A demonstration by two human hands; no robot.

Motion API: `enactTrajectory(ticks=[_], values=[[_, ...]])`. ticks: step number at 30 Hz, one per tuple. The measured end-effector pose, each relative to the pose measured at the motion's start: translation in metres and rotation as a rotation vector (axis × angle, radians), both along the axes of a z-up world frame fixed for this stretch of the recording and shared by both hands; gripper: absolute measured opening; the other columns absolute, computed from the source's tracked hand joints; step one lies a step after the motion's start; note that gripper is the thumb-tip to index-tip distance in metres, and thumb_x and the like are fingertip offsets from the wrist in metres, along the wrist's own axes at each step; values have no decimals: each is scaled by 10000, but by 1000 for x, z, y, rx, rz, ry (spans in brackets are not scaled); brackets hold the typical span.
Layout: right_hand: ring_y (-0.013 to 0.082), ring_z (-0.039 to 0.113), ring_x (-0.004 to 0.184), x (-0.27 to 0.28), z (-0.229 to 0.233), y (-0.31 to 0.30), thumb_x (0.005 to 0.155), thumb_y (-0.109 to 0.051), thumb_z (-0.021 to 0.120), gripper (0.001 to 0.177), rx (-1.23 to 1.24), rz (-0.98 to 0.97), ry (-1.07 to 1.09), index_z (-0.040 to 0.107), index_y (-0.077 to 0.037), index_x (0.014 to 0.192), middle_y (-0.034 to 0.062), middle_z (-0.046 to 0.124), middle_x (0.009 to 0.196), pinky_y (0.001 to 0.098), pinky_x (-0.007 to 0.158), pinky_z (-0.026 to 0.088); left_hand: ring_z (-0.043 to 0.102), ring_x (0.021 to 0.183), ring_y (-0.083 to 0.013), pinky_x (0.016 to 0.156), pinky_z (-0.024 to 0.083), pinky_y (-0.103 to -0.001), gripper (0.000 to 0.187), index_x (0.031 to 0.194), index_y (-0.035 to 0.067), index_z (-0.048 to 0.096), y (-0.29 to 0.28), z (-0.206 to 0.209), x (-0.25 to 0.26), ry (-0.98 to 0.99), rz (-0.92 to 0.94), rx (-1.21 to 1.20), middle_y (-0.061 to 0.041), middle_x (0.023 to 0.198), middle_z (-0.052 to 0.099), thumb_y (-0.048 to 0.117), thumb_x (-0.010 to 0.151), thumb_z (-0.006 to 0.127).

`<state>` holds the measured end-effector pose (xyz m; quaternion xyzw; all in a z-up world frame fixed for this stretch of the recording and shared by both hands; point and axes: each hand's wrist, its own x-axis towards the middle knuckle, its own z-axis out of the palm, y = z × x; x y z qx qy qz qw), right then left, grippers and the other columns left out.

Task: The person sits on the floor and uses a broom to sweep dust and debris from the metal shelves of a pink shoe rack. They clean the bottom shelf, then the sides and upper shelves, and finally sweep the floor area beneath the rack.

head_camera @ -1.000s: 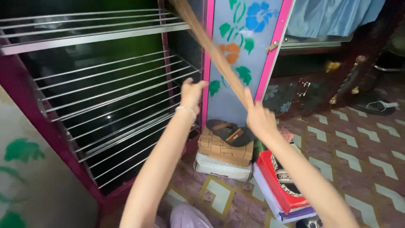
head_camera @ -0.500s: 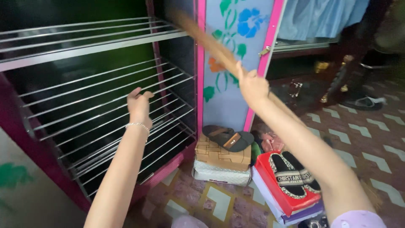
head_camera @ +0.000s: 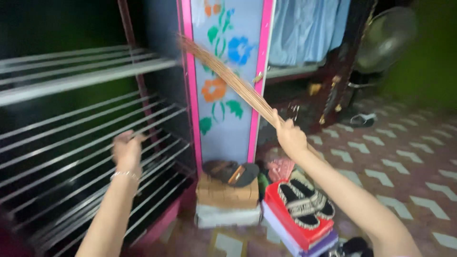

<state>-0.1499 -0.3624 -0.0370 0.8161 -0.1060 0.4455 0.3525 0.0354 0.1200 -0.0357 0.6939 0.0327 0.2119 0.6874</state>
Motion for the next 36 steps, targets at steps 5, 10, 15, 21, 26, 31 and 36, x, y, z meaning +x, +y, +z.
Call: enactTrajectory(ticks=[5,10,15,21,26,31,36], values=[[331,683,546,-9,23,-24,950,-123,531,722,350,-5,29,280,-148,1627,173,613,805,455,437,546,172,1438,-538,1122,251,-665,589,1364,58,541,66,54,-36,-139,397,595,-353,1541,278,199,870,828],[477,703,718,22,41,0,973,-127,465,745,775,73,51,114,-133,1631,310,640,960,577,603,571,367,1410,-467,1104,368,-612,519,1328,6,555,103,43,-13,-300,637,822,-317,1475,431,138,894,807],[488,714,836,92,19,65,996,-119,429,778,945,189,146,9,-96,1650,329,648,1025,610,754,569,628,1046,-391,906,499,-561,453,1414,20,538,77,45,-29,-217,600,670,-236,1190,617,66,1001,718],[519,676,951,117,116,77,928,-66,467,828,1075,315,-69,32,-125,1630,349,620,1128,603,824,545,661,944,-358,865,537,-501,460,1448,1,507,79,47,-30,-158,548,646,-236,1091,641,76,1041,709],[501,684,981,160,146,93,932,-63,467,814,1034,400,-139,20,-54,1612,349,647,1113,577,843,553,575,1128,-383,952,489,-520,430,1354,-26,508,92,22,0,-284,617,760,-293,1319,512,53,980,705],[467,728,920,159,163,109,1019,-79,419,727,837,254,138,42,-112,1641,314,654,1142,562,805,594,428,1313,-431,986,458,-570,583,1362,63,583,88,7,9,-237,845,1045,-246,1446,434,215,850,815],[494,692,914,180,197,64,884,-85,507,883,1046,424,-178,-7,-14,1598,326,694,1013,584,809,545,385,1376,-449,1052,435,-611,430,1254,53,580,69,-15,10,-144,711,948,-268,1404,438,238,926,787]])
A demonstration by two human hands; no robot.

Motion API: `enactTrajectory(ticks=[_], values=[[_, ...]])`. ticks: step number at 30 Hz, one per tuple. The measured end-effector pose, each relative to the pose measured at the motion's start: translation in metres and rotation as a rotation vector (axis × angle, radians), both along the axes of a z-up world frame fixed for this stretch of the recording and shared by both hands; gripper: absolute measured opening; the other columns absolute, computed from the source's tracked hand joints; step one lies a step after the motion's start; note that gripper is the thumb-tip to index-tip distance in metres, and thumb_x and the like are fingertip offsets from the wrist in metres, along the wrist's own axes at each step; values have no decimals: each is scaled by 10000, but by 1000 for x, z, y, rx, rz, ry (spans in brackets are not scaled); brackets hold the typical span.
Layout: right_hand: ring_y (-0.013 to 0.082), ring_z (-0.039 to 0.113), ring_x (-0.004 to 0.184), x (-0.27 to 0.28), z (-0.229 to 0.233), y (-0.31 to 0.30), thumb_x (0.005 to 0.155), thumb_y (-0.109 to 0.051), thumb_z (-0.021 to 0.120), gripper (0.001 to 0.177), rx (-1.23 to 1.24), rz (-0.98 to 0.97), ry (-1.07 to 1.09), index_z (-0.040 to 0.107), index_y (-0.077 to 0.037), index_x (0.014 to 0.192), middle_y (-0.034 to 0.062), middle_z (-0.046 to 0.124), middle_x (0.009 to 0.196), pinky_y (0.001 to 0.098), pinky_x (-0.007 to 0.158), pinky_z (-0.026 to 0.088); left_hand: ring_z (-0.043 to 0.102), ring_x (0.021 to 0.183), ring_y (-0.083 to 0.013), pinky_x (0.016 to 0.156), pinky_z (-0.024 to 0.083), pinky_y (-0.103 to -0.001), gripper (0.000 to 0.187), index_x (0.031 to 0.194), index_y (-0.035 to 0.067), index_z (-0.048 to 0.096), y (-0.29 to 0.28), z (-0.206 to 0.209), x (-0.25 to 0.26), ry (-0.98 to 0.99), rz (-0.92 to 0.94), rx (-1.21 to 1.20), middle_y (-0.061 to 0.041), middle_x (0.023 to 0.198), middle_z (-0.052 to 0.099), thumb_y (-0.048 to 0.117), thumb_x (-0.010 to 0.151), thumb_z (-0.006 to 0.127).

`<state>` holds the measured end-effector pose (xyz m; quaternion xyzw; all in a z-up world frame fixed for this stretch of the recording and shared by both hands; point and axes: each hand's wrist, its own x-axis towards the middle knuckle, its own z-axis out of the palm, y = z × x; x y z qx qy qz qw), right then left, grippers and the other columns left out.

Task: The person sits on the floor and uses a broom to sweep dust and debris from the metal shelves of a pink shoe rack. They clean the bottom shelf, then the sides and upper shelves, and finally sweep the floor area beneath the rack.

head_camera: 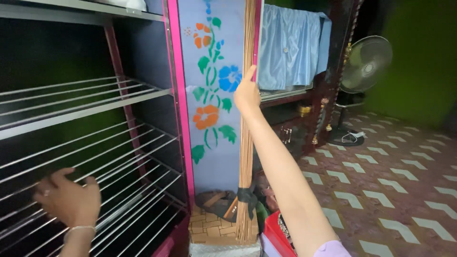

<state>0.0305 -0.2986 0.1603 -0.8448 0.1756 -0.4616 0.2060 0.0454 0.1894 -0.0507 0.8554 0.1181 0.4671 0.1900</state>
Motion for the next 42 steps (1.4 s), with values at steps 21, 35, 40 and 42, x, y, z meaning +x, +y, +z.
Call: enactTrajectory(ticks=[21,35,40,42], values=[[513,689,915,-23,-108,59,1011,-120,440,732,-202,83,164,67,-162,1639,327,648,1073,626,809,537,513,1268,-373,1110,342,-532,404,1163,124,613,-110,-78,-38,-97,-540,-364,-161,1249,624,179,781,730],[479,718,773,-143,-333,34,958,-99,412,778,-168,70,479,22,-103,1632,344,663,1002,577,670,585,668,1062,-278,986,504,-416,370,1107,141,726,-147,-319,-75,193,-585,-763,-108,1130,713,157,738,729],[504,711,861,-156,-381,-6,927,-102,414,819,25,-30,438,-10,-98,1628,382,666,1050,594,732,571,674,1042,-274,1013,504,-409,404,1089,154,760,-158,-353,-86,361,-475,-783,-98,1088,745,126,686,758],[505,709,881,-163,-398,0,962,-115,387,776,43,-60,479,-28,-115,1617,394,633,1125,583,743,584,659,1068,-279,998,504,-403,368,1079,120,742,-167,-359,-87,294,-545,-746,-121,1106,723,140,712,763]])
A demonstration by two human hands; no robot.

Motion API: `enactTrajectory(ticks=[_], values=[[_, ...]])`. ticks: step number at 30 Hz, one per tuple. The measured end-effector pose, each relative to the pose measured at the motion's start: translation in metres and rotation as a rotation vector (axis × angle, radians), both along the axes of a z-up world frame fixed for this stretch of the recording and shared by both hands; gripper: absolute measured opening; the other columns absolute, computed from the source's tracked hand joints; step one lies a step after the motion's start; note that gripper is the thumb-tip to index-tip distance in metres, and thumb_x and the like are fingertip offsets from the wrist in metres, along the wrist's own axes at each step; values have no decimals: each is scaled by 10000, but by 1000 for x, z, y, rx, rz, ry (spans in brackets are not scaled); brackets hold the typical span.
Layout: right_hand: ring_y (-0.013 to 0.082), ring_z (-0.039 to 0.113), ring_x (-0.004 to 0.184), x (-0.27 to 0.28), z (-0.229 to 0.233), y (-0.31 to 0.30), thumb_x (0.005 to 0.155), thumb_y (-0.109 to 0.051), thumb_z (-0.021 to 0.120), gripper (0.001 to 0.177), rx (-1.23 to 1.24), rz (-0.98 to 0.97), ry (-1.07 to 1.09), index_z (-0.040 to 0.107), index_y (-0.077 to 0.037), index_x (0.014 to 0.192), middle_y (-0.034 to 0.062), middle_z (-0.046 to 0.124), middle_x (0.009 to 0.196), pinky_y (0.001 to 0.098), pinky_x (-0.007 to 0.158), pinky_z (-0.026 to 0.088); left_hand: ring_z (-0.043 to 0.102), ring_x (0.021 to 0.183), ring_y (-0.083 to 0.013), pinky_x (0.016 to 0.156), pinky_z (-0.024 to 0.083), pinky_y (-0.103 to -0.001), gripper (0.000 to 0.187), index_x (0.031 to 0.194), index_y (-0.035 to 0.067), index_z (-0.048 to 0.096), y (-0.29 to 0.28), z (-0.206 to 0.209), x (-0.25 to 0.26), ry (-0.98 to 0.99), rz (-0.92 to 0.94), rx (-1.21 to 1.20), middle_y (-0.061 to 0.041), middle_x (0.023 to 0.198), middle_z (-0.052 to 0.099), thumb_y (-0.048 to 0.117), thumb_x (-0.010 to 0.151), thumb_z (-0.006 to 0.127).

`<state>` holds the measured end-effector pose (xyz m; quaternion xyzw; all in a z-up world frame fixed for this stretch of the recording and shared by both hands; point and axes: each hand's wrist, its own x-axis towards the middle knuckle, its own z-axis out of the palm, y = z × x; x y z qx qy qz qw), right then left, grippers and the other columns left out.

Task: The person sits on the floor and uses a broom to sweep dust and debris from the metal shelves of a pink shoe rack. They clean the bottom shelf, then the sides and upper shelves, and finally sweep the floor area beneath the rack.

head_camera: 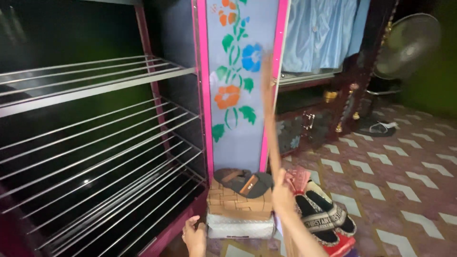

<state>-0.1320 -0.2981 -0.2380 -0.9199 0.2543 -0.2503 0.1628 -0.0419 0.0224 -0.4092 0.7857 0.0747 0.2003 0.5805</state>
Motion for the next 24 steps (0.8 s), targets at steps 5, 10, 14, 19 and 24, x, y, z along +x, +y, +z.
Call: enactTrajectory(ticks=[5,10,14,19,24], values=[[465,723,913,-20,-28,46,993,-85,364,776,-31,112,258,-49,-185,1643,351,636,1177,564,788,590,660,1075,-289,989,500,-393,360,1106,88,716,-24,31,-30,15,-95,-114,-156,1161,668,99,746,729],[449,717,938,-18,-12,27,983,-61,377,811,22,117,320,-56,-229,1649,333,632,1186,557,802,588,640,1129,-279,1047,432,-413,403,1128,98,703,-20,47,-28,40,-122,-134,-148,1229,625,88,726,739],[515,684,901,-4,18,-6,910,-18,455,852,-66,73,-128,-5,-154,1615,393,601,1164,572,752,575,538,1228,-291,1114,331,-469,379,1152,137,668,1,100,-14,-30,-99,136,-106,1224,670,134,780,741],[509,690,917,8,55,9,894,-15,500,856,109,25,-119,72,-152,1622,343,666,1064,591,792,551,518,1225,-367,1084,375,-505,431,1176,105,603,18,237,-14,-289,-47,371,-150,1254,607,150,769,739],[518,688,856,-1,66,35,847,-2,541,955,-82,250,58,15,-168,1626,344,625,1097,606,735,558,484,1336,-356,1102,393,-537,524,1259,73,602,30,367,-30,-741,68,1021,-142,1424,565,131,745,689]])
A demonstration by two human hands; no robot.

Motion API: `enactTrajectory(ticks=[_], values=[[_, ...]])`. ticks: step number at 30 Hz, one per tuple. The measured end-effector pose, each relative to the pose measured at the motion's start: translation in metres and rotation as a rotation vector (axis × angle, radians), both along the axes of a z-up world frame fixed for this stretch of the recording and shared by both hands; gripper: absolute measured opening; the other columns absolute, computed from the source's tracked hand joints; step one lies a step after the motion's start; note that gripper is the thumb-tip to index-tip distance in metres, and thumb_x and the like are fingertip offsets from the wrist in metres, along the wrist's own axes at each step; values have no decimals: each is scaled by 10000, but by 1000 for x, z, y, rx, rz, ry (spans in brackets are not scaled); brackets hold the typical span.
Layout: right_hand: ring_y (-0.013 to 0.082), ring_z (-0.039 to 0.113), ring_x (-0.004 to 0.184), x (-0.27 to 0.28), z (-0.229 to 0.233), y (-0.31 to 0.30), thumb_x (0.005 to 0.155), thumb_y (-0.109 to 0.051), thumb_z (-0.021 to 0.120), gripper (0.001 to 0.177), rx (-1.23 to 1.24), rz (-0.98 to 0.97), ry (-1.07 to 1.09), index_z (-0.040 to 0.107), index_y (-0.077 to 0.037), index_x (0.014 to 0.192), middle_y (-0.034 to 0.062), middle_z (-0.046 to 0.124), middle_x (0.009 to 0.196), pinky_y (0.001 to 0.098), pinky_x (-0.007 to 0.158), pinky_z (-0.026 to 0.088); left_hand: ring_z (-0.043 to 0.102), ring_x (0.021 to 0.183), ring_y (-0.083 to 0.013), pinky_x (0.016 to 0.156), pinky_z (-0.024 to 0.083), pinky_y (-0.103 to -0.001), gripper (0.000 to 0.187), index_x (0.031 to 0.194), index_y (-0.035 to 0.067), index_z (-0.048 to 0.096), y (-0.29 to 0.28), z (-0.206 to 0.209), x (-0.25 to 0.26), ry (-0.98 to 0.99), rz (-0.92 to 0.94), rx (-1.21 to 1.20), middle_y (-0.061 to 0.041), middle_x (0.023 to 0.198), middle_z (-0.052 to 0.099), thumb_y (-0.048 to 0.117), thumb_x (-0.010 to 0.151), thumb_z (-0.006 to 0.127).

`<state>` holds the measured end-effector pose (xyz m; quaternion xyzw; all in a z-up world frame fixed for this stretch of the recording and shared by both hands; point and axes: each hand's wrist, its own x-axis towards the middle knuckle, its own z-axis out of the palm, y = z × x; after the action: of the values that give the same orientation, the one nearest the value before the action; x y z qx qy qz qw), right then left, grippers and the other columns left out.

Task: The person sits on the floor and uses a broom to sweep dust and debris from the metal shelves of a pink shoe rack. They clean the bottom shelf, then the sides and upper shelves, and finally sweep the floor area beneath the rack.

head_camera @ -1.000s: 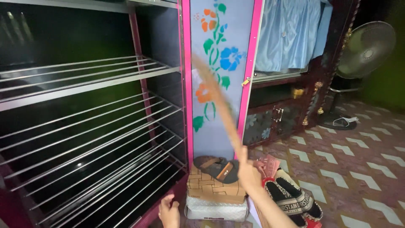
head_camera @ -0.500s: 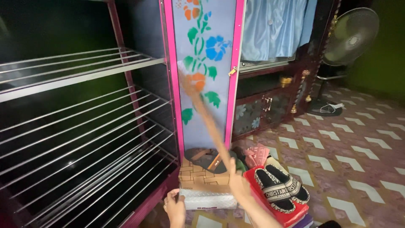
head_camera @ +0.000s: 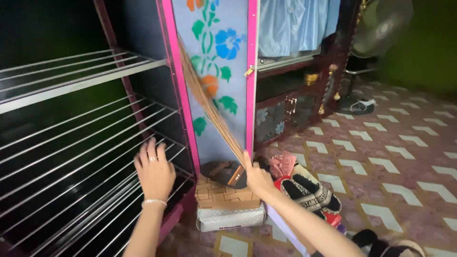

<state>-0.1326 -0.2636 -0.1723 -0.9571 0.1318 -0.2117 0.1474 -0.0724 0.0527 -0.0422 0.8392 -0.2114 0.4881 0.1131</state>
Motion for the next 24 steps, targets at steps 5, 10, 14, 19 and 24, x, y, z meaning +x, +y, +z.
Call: enactTrajectory(ticks=[5,10,14,19,24], values=[[508,704,839,8,32,-41,871,-35,550,926,-49,-100,-33,39,-163,1633,333,637,1079,591,732,570,495,1378,-311,1146,388,-512,513,1333,61,612,0,51,20,-157,60,131,-110,1488,556,114,824,660],[523,688,842,15,75,-54,877,-31,557,918,78,-210,-203,60,-154,1638,356,630,1067,599,737,549,500,1380,-293,1146,382,-517,476,1329,68,634,-9,80,29,-223,109,151,-108,1498,573,134,858,641],[478,709,828,25,48,-40,863,-31,552,934,119,-164,-161,22,-95,1630,326,655,1010,568,717,580,506,1397,-280,1157,376,-515,429,1346,96,644,-13,97,31,-290,127,214,-94,1507,574,148,923,590],[476,717,825,20,2,-36,882,-49,533,900,-84,-72,-35,39,-101,1632,321,647,1052,586,711,575,510,1398,-281,1188,363,-510,432,1366,109,637,-13,108,22,-336,128,337,-95,1515,564,169,944,564],[513,699,897,30,33,-60,958,-74,463,811,39,-164,-64,40,-151,1646,328,660,1084,620,784,562,501,1369,-301,1145,368,-527,471,1358,102,623,-13,113,23,-325,123,384,-119,1498,540,195,899,572]])
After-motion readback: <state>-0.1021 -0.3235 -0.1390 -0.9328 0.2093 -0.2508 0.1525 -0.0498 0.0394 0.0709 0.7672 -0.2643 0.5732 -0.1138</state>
